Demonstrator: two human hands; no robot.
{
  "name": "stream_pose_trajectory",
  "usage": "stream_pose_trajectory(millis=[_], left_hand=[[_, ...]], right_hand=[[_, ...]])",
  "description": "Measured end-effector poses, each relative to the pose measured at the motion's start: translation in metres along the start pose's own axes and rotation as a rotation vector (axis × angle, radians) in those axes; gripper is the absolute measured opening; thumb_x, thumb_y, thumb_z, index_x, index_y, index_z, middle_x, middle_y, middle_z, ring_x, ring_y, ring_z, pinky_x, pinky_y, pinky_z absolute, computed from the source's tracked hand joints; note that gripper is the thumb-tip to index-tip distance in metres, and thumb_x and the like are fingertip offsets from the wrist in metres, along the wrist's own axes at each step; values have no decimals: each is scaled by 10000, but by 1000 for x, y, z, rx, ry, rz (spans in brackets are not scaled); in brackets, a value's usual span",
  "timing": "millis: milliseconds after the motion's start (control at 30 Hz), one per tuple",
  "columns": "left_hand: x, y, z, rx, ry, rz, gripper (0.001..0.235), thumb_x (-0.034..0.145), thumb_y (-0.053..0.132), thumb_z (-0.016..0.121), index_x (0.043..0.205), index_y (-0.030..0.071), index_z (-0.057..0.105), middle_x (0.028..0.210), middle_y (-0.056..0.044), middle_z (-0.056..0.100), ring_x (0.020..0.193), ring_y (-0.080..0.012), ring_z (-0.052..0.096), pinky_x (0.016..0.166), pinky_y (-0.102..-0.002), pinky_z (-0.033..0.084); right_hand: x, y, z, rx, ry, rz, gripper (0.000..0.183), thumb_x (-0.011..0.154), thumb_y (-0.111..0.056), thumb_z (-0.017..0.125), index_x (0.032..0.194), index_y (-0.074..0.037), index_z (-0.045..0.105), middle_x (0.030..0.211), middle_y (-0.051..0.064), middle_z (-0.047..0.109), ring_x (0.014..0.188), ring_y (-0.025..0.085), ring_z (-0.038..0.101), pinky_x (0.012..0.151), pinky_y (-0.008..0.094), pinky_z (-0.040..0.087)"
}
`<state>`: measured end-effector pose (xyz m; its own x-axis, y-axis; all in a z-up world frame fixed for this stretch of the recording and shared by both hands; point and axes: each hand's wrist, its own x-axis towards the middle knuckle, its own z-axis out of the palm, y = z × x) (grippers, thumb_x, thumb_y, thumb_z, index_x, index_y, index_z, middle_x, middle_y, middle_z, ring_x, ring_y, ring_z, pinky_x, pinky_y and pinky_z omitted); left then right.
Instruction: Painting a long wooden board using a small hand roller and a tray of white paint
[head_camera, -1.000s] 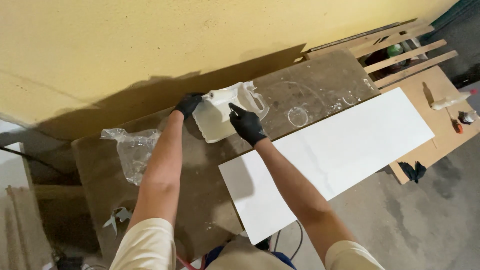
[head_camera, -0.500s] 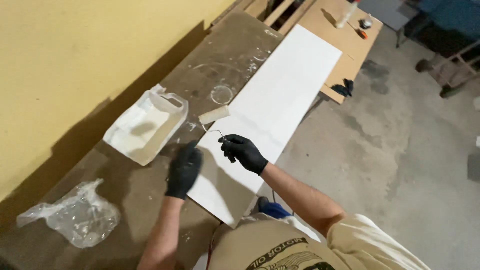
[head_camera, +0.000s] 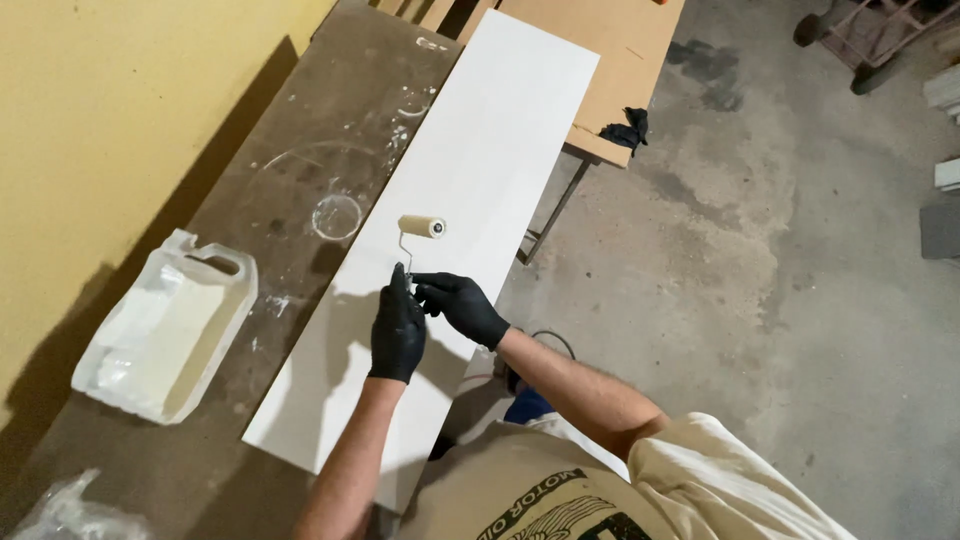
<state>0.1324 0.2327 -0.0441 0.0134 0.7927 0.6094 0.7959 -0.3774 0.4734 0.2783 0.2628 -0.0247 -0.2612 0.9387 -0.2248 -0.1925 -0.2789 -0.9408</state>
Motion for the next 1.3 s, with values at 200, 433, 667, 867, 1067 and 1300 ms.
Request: stream_pose_trajectory(millis=[200,433,667,867,1067,1300], left_hand=[[92,-3,82,406,52,64,340,1033,268,583,1361,228,661,785,38,627,659,-180,689,498,-316,562],[174,-10,183,564,-91,34,231,1004,336,598,1209,353,703,662,113,527,528,-127,615,428,-272,508],[205,-28,225,542,-165,111,348,1005,331,561,1330,415,656,695,41,539,557,-193,635,484,-353,567],[222,-37,262,479,-306,139,386,1058,339,482,1426,402,580,754,11,593,629,-216,684,536,-375,595],[248,-47,311,507,-166,231,376,1016,347,523,1373,385,633,721,30,578,569,-188,650,464,-339,568],[321,-46,390,536,-47,320,335,986,340,552,1300,367,665,719,20,576,536,-169,620,445,-313,547]], right_hand=[[42,-6,-116,-445,-137,-210,180,989,-121,674,1128,-42,756,885,157,744,739,217,723,696,333,584],[73,-22,-198,-302,-181,-239,143,964,-134,709,1029,-26,777,817,148,738,711,220,698,674,347,589],[100,-27,-239,-450,-137,-322,164,992,-194,677,1050,-81,781,832,109,752,796,273,737,738,369,598],[121,-30,-245,-533,-58,-389,183,1009,-203,651,1042,-67,769,829,128,750,817,305,729,763,396,585],[162,-23,-255,-760,-48,-858,184,975,-238,691,1061,-103,781,1027,112,763,1032,311,712,914,398,561],[237,-50,-288,-1096,-374,-968,721,1028,-618,431,1531,-102,416,1635,115,373,1542,302,271,1270,477,163]])
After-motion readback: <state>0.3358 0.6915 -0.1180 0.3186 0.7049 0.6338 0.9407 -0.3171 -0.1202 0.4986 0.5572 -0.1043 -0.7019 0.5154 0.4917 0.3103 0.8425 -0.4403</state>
